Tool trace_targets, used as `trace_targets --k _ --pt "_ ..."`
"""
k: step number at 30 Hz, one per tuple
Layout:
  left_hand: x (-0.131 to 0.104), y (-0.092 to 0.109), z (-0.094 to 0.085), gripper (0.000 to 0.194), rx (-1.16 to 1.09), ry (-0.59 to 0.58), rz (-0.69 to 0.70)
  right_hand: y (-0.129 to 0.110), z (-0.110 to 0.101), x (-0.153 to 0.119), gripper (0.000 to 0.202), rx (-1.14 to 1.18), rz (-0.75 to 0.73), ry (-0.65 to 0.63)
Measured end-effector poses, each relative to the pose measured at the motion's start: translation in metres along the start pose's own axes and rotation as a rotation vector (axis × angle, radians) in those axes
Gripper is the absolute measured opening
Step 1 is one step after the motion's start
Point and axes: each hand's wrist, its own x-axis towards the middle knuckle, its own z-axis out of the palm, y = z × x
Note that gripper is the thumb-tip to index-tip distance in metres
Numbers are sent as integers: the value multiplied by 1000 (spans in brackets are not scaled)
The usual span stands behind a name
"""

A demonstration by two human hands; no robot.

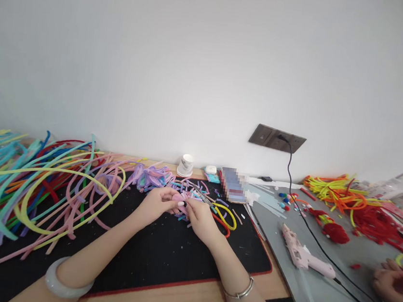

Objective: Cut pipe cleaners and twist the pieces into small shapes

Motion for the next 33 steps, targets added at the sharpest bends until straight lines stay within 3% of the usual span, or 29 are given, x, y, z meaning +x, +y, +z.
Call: trace_targets --k 5,12,22,26,33 --pt "-2 -3 12 30 -13 28 11 -1 7 0 23 4 55 87" --pt "-10 -8 29 36 202 96 116 -5 17 -2 22 -24 107 135" --pt "-12 -2 25 41 276 109 149 -7 17 -2 24 -43 109 208" --pt "-12 -1 22 36 222 79 141 -5 15 -3 23 -6 114 180" --pt "-12 0 18 31 325 121 186 -2 16 -4 18 52 91 128"
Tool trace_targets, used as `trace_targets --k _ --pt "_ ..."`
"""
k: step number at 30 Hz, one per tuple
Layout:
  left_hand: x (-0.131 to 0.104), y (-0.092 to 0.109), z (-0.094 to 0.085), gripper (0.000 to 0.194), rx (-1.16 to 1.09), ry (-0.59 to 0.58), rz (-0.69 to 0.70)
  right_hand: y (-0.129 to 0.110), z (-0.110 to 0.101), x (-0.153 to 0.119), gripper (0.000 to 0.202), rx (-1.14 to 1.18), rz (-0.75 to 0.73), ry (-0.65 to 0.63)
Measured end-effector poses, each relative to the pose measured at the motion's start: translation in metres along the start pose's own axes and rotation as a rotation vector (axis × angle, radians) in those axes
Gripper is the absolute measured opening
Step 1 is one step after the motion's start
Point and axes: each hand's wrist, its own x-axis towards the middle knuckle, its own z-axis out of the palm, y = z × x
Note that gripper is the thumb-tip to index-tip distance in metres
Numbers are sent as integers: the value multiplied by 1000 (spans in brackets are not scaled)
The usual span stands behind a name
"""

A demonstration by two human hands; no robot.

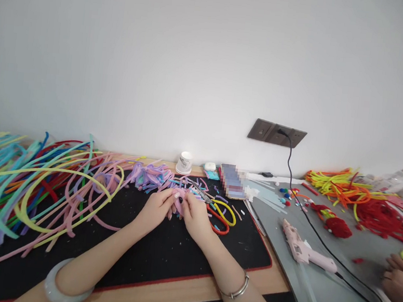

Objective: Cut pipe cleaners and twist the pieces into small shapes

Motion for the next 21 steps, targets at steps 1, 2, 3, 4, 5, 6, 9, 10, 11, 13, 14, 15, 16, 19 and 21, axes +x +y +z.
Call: trace_targets --k 1,2,3,4,5,6,9,10,11,13,14,15,16,19,21 --pt "0 0 0 32 14 -4 7 1 1 0 18 1 2 -1" --pt "0 0 0 31 32 -10 15 2 1 0 19 2 6 0" --pt "0 1 0 31 50 -14 21 2 1 0 19 4 11 3" --pt "0 1 0 31 68 -16 25 2 1 0 20 7 16 5" --pt "0 2 0 31 85 -18 27 2 1 0 20 13 21 4" --pt "1 2 -1 32 96 -16 30 2 0 0 21 20 27 3" --pt "1 2 -1 32 94 -14 31 1 -1 1 22 46 44 -10" --pt "1 2 -1 32 83 -13 28 1 -1 1 22 55 48 -18" --pt "1 1 -1 31 70 -15 22 1 -1 1 21 64 49 -27" --pt "1 1 -2 31 49 -31 8 1 0 1 19 74 40 -45" --pt "1 1 -2 31 42 -42 2 2 0 1 18 77 33 -50" --pt "0 0 -1 31 40 -53 -2 2 0 1 18 80 26 -54" --pt "0 0 -1 31 42 -63 -2 3 1 1 18 82 19 -58" --pt "0 -1 0 31 82 -61 16 3 1 1 19 85 21 -59" --pt "0 -1 0 31 122 -52 35 4 0 1 20 86 29 -59"
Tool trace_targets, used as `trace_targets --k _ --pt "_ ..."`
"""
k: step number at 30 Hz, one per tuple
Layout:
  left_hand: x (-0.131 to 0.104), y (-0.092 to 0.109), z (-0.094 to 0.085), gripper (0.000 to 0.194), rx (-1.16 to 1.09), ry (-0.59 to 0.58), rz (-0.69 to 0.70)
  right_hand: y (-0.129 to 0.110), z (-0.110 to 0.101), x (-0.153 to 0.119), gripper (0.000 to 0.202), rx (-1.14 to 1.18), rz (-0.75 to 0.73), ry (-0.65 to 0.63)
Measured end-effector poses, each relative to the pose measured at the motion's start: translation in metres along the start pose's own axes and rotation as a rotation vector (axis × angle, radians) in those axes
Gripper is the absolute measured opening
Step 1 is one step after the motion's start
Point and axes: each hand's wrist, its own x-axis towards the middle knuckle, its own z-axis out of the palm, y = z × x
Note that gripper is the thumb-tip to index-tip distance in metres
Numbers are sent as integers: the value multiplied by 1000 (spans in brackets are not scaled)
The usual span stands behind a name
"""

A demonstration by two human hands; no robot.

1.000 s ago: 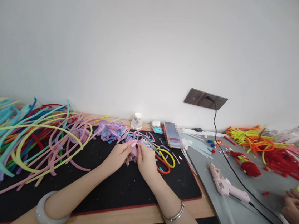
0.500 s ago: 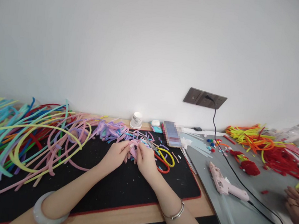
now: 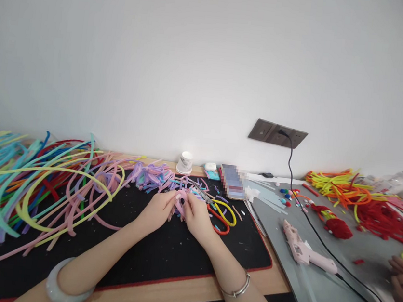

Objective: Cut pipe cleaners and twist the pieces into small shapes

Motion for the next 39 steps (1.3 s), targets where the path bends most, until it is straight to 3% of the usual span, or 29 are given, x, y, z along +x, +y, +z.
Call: trace_targets --k 8,14,21,28,31,39 --pt "0 1 -5 30 -5 4 -11 1 -2 1 19 -44 -23 13" --pt "-1 2 -11 33 158 64 69 -7 -8 2 20 -66 -105 -16" --pt "-2 1 -10 26 105 124 30 -7 -10 2 21 -48 -53 63" --pt "2 -4 -13 26 140 135 158 -6 -12 -1 16 127 85 122" --pt "2 -7 -13 25 164 143 170 -5 -13 -1 9 146 90 149" --pt "3 -1 -12 21 142 142 100 -4 -17 3 20 120 37 172"
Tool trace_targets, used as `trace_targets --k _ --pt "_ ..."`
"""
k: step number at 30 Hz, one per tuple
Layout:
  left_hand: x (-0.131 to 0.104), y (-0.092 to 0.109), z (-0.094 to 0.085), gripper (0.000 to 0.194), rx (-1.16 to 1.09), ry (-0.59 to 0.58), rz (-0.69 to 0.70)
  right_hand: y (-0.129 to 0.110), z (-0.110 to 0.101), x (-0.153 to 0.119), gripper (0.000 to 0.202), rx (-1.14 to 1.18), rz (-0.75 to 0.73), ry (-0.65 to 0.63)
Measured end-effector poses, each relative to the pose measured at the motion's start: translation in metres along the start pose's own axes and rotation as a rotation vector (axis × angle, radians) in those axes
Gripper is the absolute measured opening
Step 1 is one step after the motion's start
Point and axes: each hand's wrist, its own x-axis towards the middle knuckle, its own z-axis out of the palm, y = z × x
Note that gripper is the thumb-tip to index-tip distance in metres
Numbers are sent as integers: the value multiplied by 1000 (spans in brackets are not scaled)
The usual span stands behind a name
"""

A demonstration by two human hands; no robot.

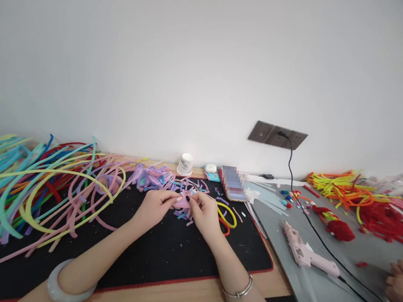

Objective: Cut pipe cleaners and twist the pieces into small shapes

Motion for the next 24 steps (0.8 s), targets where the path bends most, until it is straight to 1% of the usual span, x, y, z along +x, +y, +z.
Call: trace_targets --k 2,5,7,9,12,14,17,20,24 --pt "0 1 -1 23 -9 -59 -9 1 -1 1 18 -9 -1 -4" --pt "-1 3 -2 25 -22 -222 -8 3 -3 2 13 4 6 -20" --pt "-2 3 0 28 -70 -317 -33 3 -3 2 14 77 42 -36" --pt "-4 4 2 29 -153 -370 -84 2 -2 2 17 188 90 -67" --pt "-6 5 7 26 -283 -421 -156 0 -1 1 10 290 115 -140" --pt "-8 5 9 26 -365 -451 -199 0 0 0 12 260 90 -164" --pt "-8 5 13 29 -457 -519 -260 -1 -1 -1 16 131 42 -157" --pt "-8 4 14 33 -506 -593 -283 -2 -3 -2 20 39 -11 -160" --pt "-8 3 12 37 -587 -611 -299 -4 -4 -2 22 11 -61 -156"
